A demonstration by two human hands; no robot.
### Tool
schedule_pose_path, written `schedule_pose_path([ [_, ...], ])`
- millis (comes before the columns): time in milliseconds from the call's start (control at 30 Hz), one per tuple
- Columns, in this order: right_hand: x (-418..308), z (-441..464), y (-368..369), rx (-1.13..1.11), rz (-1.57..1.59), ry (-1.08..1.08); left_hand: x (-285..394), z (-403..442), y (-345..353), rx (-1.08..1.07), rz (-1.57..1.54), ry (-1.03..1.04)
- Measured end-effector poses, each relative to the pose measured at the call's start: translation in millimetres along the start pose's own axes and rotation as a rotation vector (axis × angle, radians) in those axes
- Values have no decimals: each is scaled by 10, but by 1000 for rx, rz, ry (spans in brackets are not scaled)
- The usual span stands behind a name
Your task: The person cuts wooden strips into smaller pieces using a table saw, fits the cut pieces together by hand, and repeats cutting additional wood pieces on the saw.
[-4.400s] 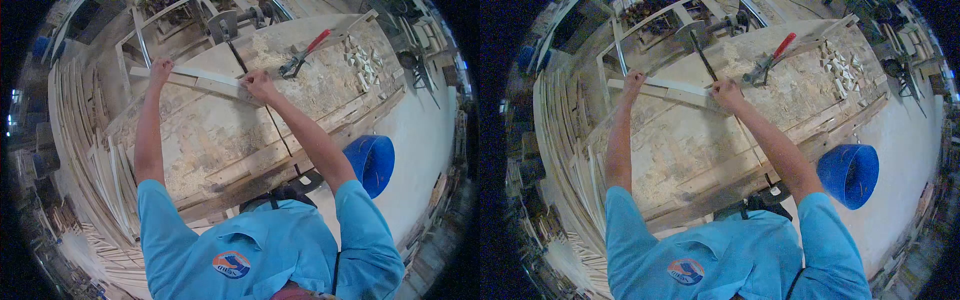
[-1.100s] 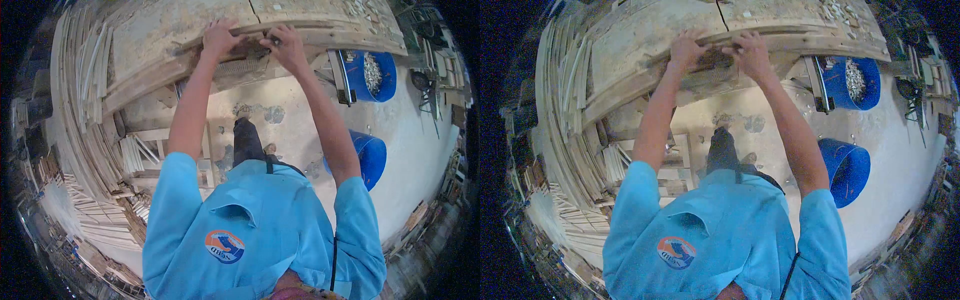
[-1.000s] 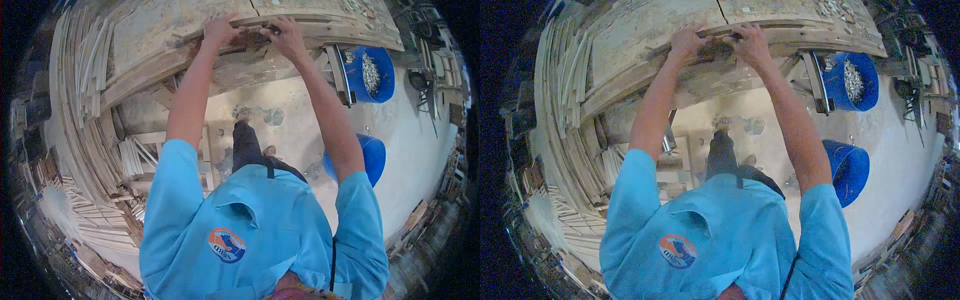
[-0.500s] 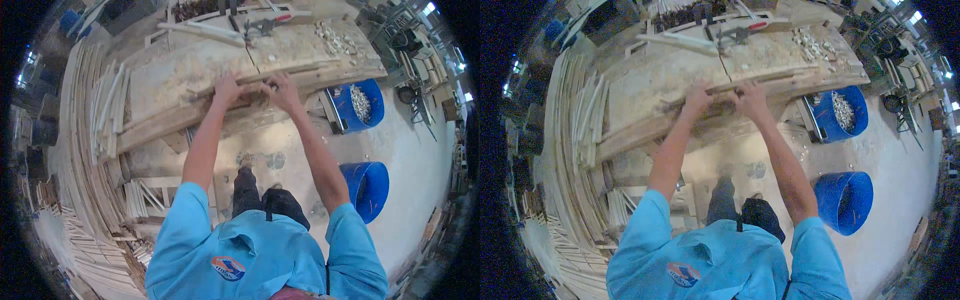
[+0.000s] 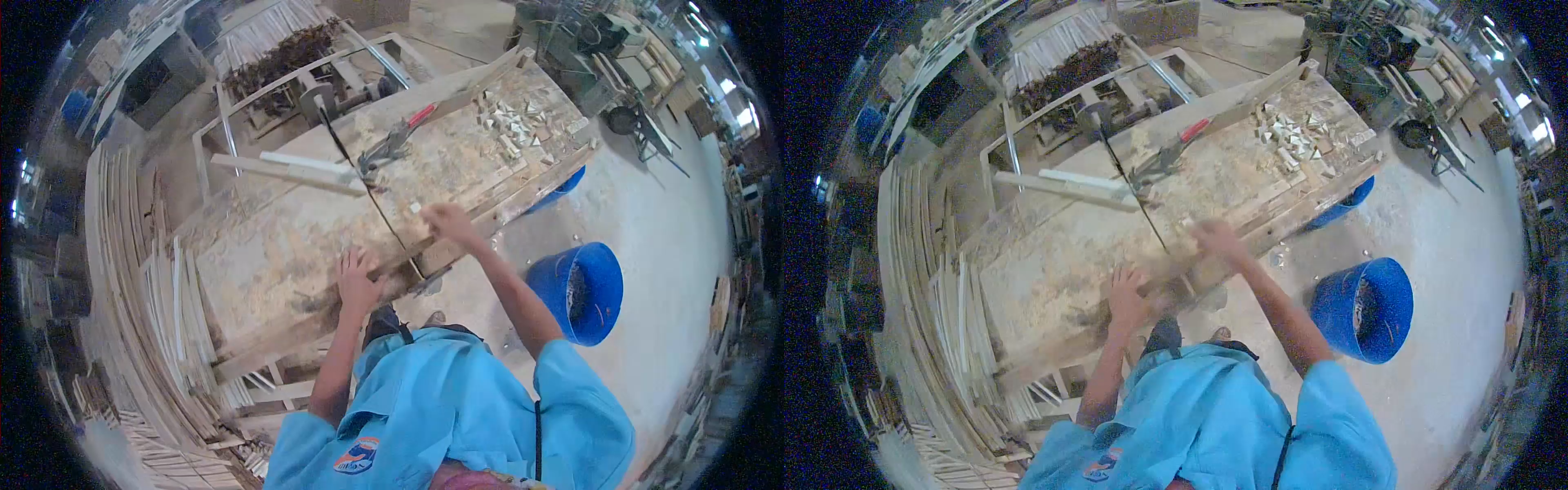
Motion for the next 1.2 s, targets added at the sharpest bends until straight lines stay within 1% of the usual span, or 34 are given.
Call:
schedule_pose_path([
  [67,60,879,-305,62,457,-164,6,50,32,-17,4,-16],
  [133,78,1666,-614,172,570,-209,-21,41,27,-12,-24,-15],
  [200,34,2191,-771,267,740,-158,-18,27,24,-6,3,-31],
  [300,-208,2627,-858,220,864,-131,-11,41,-9,-28,16,-41],
  [400,58,3262,-906,238,779,-54,-38,30,37,-97,46,-51],
  [500,287,3906,-916,263,955,-213,-32,51,36,-147,61,-73],
  [600,-744,2917,-1412,371,299,-267,-55,52,75,-76,32,-60],
  [700,-1328,2512,-1409,483,-67,-502,67,133,-19,-155,-22,-35],
  [733,-1455,2405,-1313,536,-217,-588,-62,173,65,-177,-109,-22],
  [800,-1426,2172,-1225,574,49,-543,-436,301,263,-226,-283,4],
  [833,-1379,2056,-1199,592,177,-525,-480,534,67,-156,-263,-37],
  [867,-1193,2012,-1138,652,106,-452,-527,866,-147,-81,-244,-76],
  [900,-897,2017,-1012,711,34,-379,-604,1198,-275,11,-318,-6],
  [933,-523,2060,-752,816,-37,-288,-683,1526,-407,106,-394,65],
  [967,-282,2067,-413,645,-117,-237,-629,1827,-552,108,-189,147],
  [1000,-525,1784,-161,598,-133,-400,-566,2072,-660,107,19,222],
  [1067,-505,1895,408,544,-249,-506,-664,2478,-584,40,120,273],
  [1100,-714,1845,540,562,-348,-603,-738,2613,-495,2,172,303],
  [1133,-913,1773,655,583,-451,-693,-935,2720,-325,-90,182,269],
  [1200,-872,2073,978,314,-776,-556,-1329,2898,21,-279,196,223],
])
Point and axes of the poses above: each hand's wrist, its own z-axis towards the middle knuckle, its own y-axis out of the palm, x = y × z, the point moved 7 cm from there along z, towards the middle knuckle, and after that the axes turned 8 degrees about -z, right-handed, at the moved point
